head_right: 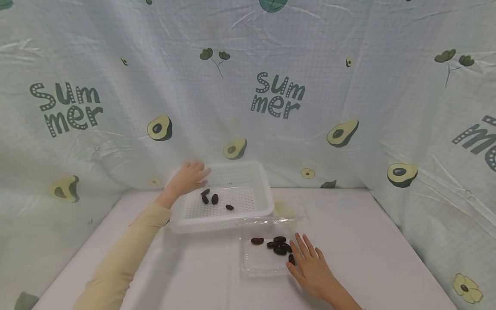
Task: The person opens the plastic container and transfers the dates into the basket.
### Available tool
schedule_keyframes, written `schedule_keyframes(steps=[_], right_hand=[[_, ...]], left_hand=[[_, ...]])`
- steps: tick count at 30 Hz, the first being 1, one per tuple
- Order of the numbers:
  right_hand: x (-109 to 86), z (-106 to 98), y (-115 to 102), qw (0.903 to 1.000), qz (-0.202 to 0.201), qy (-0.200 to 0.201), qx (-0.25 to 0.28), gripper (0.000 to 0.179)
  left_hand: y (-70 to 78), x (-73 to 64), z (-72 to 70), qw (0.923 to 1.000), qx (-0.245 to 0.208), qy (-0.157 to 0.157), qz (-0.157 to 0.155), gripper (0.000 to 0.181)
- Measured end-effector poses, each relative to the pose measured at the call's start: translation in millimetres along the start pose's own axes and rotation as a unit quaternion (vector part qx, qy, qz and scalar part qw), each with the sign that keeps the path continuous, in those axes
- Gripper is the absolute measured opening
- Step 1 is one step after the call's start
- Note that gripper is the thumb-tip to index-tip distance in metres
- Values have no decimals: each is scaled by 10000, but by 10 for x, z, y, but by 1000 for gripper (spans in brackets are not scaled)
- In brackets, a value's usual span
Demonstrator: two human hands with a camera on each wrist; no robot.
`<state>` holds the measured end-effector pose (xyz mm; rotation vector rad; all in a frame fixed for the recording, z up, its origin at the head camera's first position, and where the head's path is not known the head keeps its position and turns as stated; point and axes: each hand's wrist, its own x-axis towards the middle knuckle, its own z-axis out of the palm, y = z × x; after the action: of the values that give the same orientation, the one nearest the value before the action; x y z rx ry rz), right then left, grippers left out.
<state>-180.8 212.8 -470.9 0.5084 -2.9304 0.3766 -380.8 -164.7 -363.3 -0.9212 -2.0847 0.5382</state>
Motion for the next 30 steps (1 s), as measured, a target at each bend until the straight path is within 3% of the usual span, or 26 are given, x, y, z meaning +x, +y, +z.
schedule_keyframes(steps=[7, 15, 23, 30], right_hand=[[-1, 18, 14, 10000, -37, 39, -30, 57], [-7, -11, 16, 9997, -142, 131, -180, 57], [-15, -18, 40, 9983, -243, 377, -375, 57], [-5, -3, 53, 9983, -274, 405, -307, 56]], left_hand=[[217, -10, -274, 9959, -630, 556, 337, 29], [550, -91, -620, 9849, -805, 1191, 963, 30], [886, -203, -829, 9696, -1107, 1685, 1385, 25], [1155, -250, -968, 9596, -1165, 1907, 1711, 22]])
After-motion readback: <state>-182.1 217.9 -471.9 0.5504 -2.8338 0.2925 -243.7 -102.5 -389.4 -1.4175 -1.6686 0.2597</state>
